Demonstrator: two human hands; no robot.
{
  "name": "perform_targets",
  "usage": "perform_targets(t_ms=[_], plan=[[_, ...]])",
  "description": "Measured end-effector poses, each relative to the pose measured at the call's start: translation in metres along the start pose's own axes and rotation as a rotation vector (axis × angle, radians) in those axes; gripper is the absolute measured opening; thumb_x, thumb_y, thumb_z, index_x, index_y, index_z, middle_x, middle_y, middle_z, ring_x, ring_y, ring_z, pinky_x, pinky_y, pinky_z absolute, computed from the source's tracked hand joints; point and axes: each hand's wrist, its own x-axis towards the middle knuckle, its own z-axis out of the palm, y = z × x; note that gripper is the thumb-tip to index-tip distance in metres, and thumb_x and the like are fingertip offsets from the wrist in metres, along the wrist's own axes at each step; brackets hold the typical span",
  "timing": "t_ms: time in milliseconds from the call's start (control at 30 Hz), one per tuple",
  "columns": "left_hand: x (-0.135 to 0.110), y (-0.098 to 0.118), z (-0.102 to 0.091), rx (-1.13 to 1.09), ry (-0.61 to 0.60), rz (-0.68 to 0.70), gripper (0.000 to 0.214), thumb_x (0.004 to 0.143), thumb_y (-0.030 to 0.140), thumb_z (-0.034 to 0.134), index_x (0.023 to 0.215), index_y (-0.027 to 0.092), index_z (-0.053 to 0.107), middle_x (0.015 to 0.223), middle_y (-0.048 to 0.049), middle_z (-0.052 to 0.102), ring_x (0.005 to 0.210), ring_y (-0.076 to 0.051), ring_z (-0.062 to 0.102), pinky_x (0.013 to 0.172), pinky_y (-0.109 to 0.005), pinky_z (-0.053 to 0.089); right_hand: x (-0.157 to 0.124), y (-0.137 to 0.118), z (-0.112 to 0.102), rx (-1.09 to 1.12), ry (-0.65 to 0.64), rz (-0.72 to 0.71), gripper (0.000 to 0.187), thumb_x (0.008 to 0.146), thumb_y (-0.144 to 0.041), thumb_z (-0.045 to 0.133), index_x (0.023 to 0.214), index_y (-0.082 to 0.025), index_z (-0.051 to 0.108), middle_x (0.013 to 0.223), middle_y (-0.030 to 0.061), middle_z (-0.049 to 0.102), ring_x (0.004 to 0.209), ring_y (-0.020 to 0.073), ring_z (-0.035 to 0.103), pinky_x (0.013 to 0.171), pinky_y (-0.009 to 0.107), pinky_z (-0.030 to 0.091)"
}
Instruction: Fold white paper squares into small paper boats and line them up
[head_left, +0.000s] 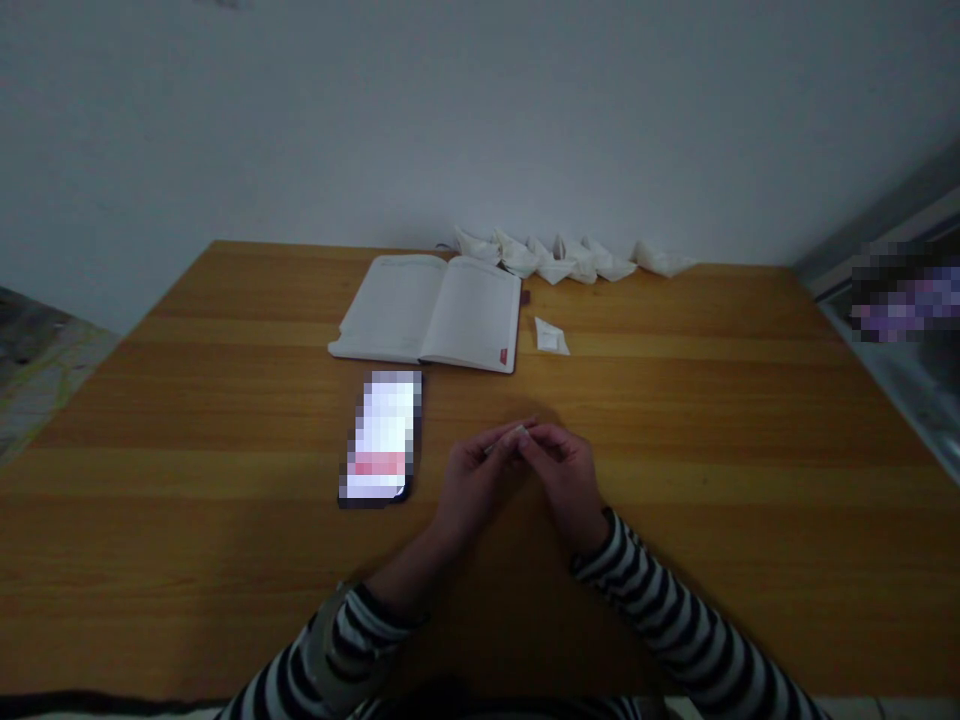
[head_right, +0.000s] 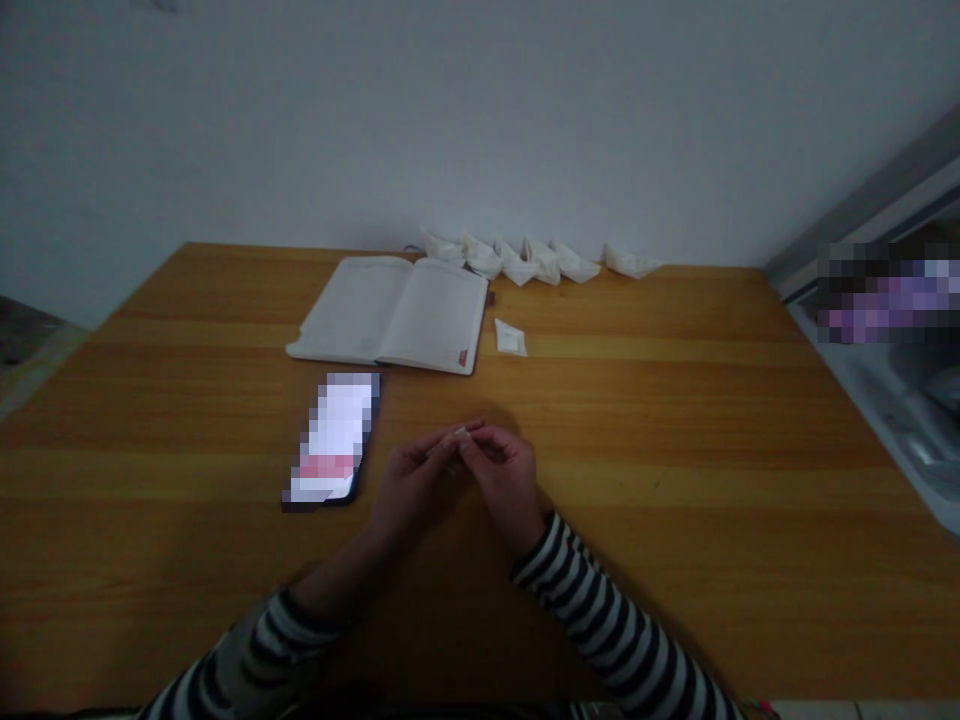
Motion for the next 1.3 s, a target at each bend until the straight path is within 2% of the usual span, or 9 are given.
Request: perform_targets(t_ms=[333, 433, 567, 733, 867, 967, 1100, 1200, 1300], plan=[[-0.003, 0.001, 0.003, -0.003, -0.082, 0.098, 0.036, 0.094, 0.043, 0.056, 0.110, 0.016, 0.075, 0.125, -0.0136, 0.070, 0.120, -0.027, 0.063, 0.108, -0.043, 0.046, -0.003, 0.000, 0.001, 0.038, 0.032, 0.053, 0.021, 0.075, -0.039, 0.077, 0.067, -0.021, 0.070, 0.066, -0.0001, 0.070, 0.063, 0.0144, 0.064, 0.065, 0.028, 0.056], [-0.003, -0.001, 0.004, -0.035, -0.069, 0.100, 0.034, 0.094, 0.041, 0.057, 0.111, 0.017, 0.074, 0.126, -0.0134, 0.070, 0.122, -0.026, 0.063, 0.109, -0.042, 0.045, -0.004, 0.002, 0.002, 0.072, 0.011, 0.058, 0.021, 0.075, -0.040, 0.076, 0.071, -0.021, 0.071, 0.070, 0.0001, 0.071, 0.066, 0.0147, 0.065, 0.070, 0.030, 0.058], [-0.005, -0.003, 0.007, -0.091, -0.037, 0.110, 0.037, 0.093, 0.037, 0.060, 0.126, 0.019, 0.064, 0.128, -0.0123, 0.068, 0.118, -0.024, 0.065, 0.106, -0.040, 0.048, -0.004, 0.001, 0.001, 0.105, -0.040, 0.053, 0.019, 0.078, -0.039, 0.075, 0.078, -0.021, 0.072, 0.076, 0.0005, 0.073, 0.071, 0.0148, 0.067, 0.073, 0.030, 0.058], [-0.006, -0.007, 0.007, 0.020, -0.016, 0.160, 0.036, 0.096, 0.036, 0.056, 0.126, 0.017, 0.061, 0.128, -0.0140, 0.068, 0.117, -0.024, 0.066, 0.102, -0.038, 0.051, -0.001, 0.003, 0.001, 0.103, -0.042, 0.053, 0.022, 0.077, -0.041, 0.076, 0.075, -0.021, 0.066, 0.072, -0.0010, 0.069, 0.064, 0.0133, 0.063, 0.064, 0.027, 0.056], [-0.005, -0.010, 0.002, 0.270, 0.008, 0.246, 0.044, 0.098, 0.035, 0.051, 0.138, 0.017, 0.047, 0.122, -0.0142, 0.071, 0.111, -0.023, 0.069, 0.096, -0.037, 0.054, 0.002, 0.004, 0.001, 0.044, 0.054, -0.053, 0.026, 0.074, -0.037, 0.079, 0.076, -0.023, 0.057, 0.077, -0.0020, 0.065, 0.067, 0.0131, 0.061, 0.063, 0.025, 0.053], [-0.005, -0.013, -0.002, 0.415, 0.024, 0.298, 0.050, 0.099, 0.032, 0.048, 0.146, 0.018, 0.036, 0.116, -0.0128, 0.074, 0.104, -0.022, 0.071, 0.094, -0.038, 0.055, 0.005, 0.002, -0.004, -0.081, 0.079, -0.186, 0.020, 0.077, -0.033, 0.077, 0.086, -0.024, 0.061, 0.083, -0.0009, 0.063, 0.076, 0.0147, 0.060, 0.071, 0.028, 0.052], [-0.004, -0.017, -0.003, 0.372, -0.051, 0.324, 0.061, 0.100, 0.032, 0.046, 0.154, 0.019, 0.021, 0.117, -0.0140, 0.072, 0.107, -0.022, 0.069, 0.097, -0.040, 0.053, 0.013, -0.004, -0.016, -0.326, 0.018, -0.292, 0.009, 0.082, -0.033, 0.073, 0.081, -0.024, 0.074, 0.082, 0.0021, 0.058, 0.080, 0.0181, 0.056, 0.070, 0.030, 0.049], [-0.004, -0.016, -0.002, 0.254, -0.088, 0.274, 0.068, 0.100, 0.035, 0.043, 0.157, 0.021, 0.009, 0.108, -0.0102, 0.075, 0.100, -0.020, 0.071, 0.095, -0.039, 0.054, 0.017, -0.007, -0.021, -0.410, 0.010, -0.355, 0.007, 0.080, -0.031, 0.075, 0.076, -0.026, 0.077, 0.082, 0.0027, 0.056, 0.083, 0.0200, 0.055, 0.073, 0.033, 0.049], [-0.004, -0.012, -0.004, 0.270, -0.055, 0.240, 0.069, 0.099, 0.039, 0.045, 0.158, 0.021, 0.014, 0.100, -0.0064, 0.075, 0.098, -0.018, 0.070, 0.095, -0.034, 0.053, 0.014, -0.006, -0.021, -0.460, 0.051, -0.404, 0.007, 0.079, -0.026, 0.074, 0.072, -0.025, 0.075, 0.084, 0.0029, 0.056, 0.085, 0.0209, 0.055, 0.078, 0.035, 0.048]])
